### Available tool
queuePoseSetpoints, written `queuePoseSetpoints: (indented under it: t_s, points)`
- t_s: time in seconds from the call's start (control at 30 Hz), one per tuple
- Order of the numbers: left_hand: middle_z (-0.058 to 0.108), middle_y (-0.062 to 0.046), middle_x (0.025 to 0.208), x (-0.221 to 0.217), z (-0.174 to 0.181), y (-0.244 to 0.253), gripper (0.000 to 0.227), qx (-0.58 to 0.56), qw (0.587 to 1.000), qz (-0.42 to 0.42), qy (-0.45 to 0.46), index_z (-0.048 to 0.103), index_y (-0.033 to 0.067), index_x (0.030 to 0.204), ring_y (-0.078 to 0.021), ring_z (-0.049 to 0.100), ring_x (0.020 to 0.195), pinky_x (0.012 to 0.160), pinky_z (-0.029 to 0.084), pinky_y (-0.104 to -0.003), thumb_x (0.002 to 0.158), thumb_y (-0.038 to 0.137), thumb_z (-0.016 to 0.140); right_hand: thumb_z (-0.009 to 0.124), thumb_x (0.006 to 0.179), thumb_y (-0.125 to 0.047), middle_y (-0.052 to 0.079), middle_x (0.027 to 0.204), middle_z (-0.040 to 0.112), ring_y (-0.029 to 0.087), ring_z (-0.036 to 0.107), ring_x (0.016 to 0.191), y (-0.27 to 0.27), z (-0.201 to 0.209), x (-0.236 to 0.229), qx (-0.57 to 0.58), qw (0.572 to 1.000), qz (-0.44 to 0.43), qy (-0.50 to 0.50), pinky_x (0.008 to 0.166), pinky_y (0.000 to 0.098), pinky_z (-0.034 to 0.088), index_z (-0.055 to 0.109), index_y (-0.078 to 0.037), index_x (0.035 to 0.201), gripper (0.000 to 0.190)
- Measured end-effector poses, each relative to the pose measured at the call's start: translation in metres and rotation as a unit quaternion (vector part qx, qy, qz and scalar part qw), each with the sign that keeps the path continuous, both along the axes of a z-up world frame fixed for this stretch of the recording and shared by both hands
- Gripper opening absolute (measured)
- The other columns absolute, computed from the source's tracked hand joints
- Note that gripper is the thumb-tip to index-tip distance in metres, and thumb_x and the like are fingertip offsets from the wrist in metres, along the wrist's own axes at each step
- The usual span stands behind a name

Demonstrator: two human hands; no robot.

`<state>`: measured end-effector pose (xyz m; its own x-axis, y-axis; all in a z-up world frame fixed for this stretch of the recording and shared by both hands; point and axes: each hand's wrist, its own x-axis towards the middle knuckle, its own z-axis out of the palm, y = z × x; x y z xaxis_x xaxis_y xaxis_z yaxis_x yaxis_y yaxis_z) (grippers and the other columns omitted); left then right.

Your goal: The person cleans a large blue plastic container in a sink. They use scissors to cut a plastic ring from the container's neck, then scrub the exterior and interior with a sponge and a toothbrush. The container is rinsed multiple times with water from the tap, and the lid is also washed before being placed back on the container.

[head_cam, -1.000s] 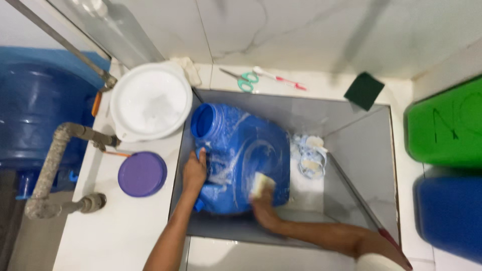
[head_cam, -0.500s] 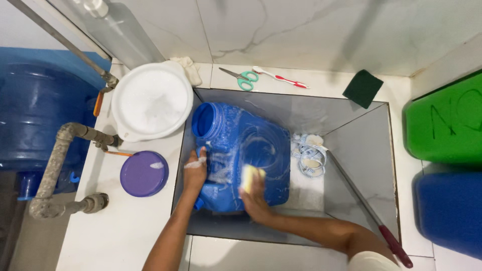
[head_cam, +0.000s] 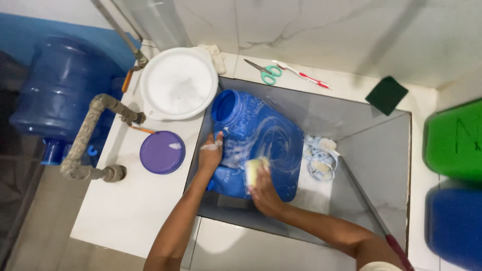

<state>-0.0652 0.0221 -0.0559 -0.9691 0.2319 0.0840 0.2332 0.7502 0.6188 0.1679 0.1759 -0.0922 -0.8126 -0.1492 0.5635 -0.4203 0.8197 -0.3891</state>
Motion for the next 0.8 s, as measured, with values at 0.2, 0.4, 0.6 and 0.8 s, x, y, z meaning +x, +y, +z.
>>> queuePoseSetpoints:
  t_s: [0.2, 0.4, 0.6, 0.8]
  points:
    - [0.068, -0.034, 0.092, 0.01, 0.006, 0.015, 0.051, 0.048, 0.998, -0.018, 0.037, 0.063, -0.0009, 0.094, -0.0542, 0.065, 0.09, 0.081, 0.051, -0.059, 0.101, 0.049, 0.056, 0.052, 0.107, -0.03, 0.018, 0.13, 0.064, 0.034, 0.058, 0.128, 0.005, 0.121, -0.154, 0.176, 0.926, 0.123, -0.31, 0.116, 0.0451, 0.046, 0.067, -0.002, 0.119, 0.034]
    - [0.07, -0.033, 0.097, -0.006, 0.025, 0.032, 0.056, 0.105, 0.992, -0.015, -0.07, 0.064, 0.0006, 0.11, -0.0507, 0.066, 0.095, 0.082, 0.052, -0.056, 0.098, 0.055, 0.059, 0.063, 0.092, -0.026, 0.021, 0.137, 0.058, 0.04, 0.048, 0.134, 0.028, 0.14, -0.052, 0.063, 0.988, 0.059, -0.127, 0.109, 0.0529, 0.038, 0.064, 0.003, 0.125, 0.044]
    - [0.069, -0.013, 0.083, -0.007, 0.068, 0.068, 0.061, 0.17, 0.926, 0.013, -0.337, 0.057, 0.0064, 0.134, -0.024, 0.067, 0.071, 0.061, 0.052, -0.04, 0.093, 0.051, 0.06, 0.072, 0.084, -0.021, 0.012, 0.142, 0.058, 0.039, 0.05, 0.131, -0.017, 0.139, -0.047, 0.066, 0.994, 0.036, -0.083, 0.107, 0.0523, 0.043, 0.065, -0.009, 0.128, 0.045]
    - [0.065, -0.005, 0.074, -0.003, 0.077, 0.077, 0.071, 0.209, 0.908, 0.035, -0.361, 0.045, 0.0073, 0.149, -0.016, 0.061, 0.063, 0.055, 0.049, -0.034, 0.094, 0.049, 0.063, 0.078, 0.078, -0.022, 0.002, 0.14, 0.056, 0.034, 0.048, 0.132, 0.014, 0.109, 0.009, 0.103, 0.991, 0.067, 0.061, 0.109, 0.0491, 0.048, 0.065, -0.019, 0.126, 0.049]
